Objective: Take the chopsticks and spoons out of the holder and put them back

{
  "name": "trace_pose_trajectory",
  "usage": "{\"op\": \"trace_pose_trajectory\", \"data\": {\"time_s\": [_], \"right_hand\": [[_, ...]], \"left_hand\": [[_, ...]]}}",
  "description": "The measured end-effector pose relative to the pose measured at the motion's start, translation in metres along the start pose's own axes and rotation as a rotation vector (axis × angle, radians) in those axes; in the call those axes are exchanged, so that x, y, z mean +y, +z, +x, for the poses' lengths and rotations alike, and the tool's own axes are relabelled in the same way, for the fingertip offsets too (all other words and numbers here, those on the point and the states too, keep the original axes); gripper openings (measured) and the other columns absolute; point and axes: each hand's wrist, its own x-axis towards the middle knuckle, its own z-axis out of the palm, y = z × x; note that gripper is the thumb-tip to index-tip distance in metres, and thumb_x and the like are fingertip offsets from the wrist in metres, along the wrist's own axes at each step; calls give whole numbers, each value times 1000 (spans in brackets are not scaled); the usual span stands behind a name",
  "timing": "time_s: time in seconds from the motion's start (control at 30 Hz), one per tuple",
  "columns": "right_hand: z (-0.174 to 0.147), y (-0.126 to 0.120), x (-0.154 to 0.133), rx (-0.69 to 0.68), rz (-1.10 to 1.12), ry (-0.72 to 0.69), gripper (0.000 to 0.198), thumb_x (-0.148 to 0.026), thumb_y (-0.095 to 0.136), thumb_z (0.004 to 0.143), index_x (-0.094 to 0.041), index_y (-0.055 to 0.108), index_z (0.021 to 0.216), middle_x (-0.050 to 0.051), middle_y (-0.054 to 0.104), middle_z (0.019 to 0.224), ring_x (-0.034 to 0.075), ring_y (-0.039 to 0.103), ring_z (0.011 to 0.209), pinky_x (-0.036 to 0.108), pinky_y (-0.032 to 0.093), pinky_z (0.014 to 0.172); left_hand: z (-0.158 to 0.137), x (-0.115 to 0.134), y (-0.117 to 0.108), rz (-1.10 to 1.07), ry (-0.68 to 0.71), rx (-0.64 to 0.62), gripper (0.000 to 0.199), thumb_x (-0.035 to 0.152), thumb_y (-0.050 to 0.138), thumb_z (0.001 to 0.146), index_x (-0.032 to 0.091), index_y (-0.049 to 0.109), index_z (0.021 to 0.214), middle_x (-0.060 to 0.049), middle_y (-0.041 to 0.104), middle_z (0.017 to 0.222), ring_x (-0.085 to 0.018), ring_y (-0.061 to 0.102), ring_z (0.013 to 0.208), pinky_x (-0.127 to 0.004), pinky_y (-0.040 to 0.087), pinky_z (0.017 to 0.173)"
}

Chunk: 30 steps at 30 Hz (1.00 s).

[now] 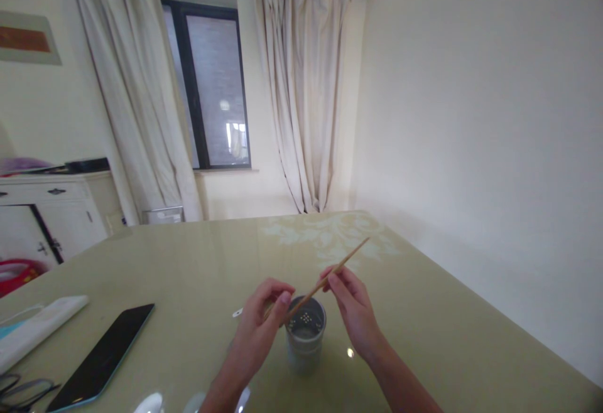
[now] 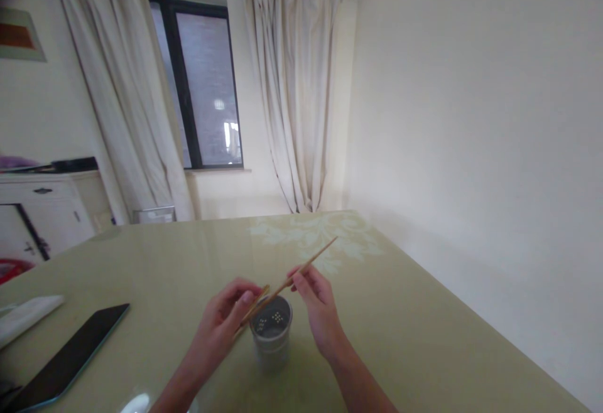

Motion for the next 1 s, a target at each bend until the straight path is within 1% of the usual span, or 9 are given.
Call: {"op": "trace_pose_trajectory", "data": {"time_s": [0.03, 0.1, 0.23, 0.37, 0.43, 0.5, 0.63, 0.83, 1.0], "right_hand": [[3, -3, -1, 62, -13, -17, 35, -58, 73, 94, -23, 75, 94, 4, 71, 86, 20, 62, 81, 31, 50, 77], [8, -8, -2, 90, -65, -29, 38, -61, 72, 94, -22, 73, 92, 3, 69, 82, 20, 60, 79, 31, 49, 74], [9, -7, -2, -42, -195, 4, 42, -64, 68, 95, -22, 69, 89, 3, 68, 82, 22, 64, 80, 32, 49, 75], [4, -2, 0, -152, -328, 40, 46, -63, 59, 101, -21, 69, 85, 4, 70, 83, 22, 65, 83, 33, 49, 80], [3, -1, 3, -175, -356, 57, 48, -64, 58, 101, -21, 70, 84, 4, 70, 82, 22, 65, 82, 33, 49, 79], [2, 0, 6, -183, -358, 69, 48, -64, 60, 100, -20, 71, 83, 4, 69, 81, 22, 64, 80, 34, 49, 79], [3, 1, 14, -182, -341, 57, 48, -64, 63, 98, -20, 76, 83, 5, 69, 85, 21, 64, 80, 33, 50, 77], [2, 3, 20, -174, -328, 70, 45, -62, 70, 94, -19, 78, 84, 6, 70, 91, 22, 68, 83, 32, 52, 74], [2, 3, 22, -130, -292, 114, 45, -63, 72, 92, -19, 77, 87, 6, 73, 86, 22, 68, 78, 33, 51, 70]], "left_hand": [[1, -1, 0, 15, -54, 12, 43, 60, 60, 99, 20, 77, 101, -9, 77, 98, -24, 71, 94, -32, 57, 81], [2, -6, 2, 41, -130, -2, 48, 65, 57, 98, 21, 75, 106, -10, 79, 106, -27, 72, 100, -36, 58, 86], [1, -21, 11, 27, -166, -74, 50, 67, 57, 97, 22, 75, 110, -8, 79, 111, -26, 73, 102, -36, 58, 89], [5, -30, 11, 54, -124, -66, 51, 66, 50, 100, 22, 75, 109, -8, 79, 109, -25, 72, 101, -35, 56, 89], [8, -34, 5, 209, -81, -32, 50, 61, 43, 105, 21, 74, 102, -9, 78, 101, -25, 70, 95, -36, 53, 86], [11, -41, -3, 473, -39, -12, 44, 51, 43, 106, 20, 72, 94, -10, 76, 95, -26, 68, 91, -37, 49, 85], [11, -56, -11, 917, -66, -106, 20, 27, 55, 99, 21, 72, 90, -10, 75, 99, -27, 67, 98, -37, 44, 89], [8, -60, -8, 1011, -116, -214, 15, 22, 57, 96, 20, 69, 88, -8, 73, 98, -25, 66, 98, -32, 42, 85], [6, -59, -6, 1018, -140, -211, 14, 22, 57, 95, 19, 67, 86, -9, 73, 99, -26, 66, 99, -33, 43, 85]]}}
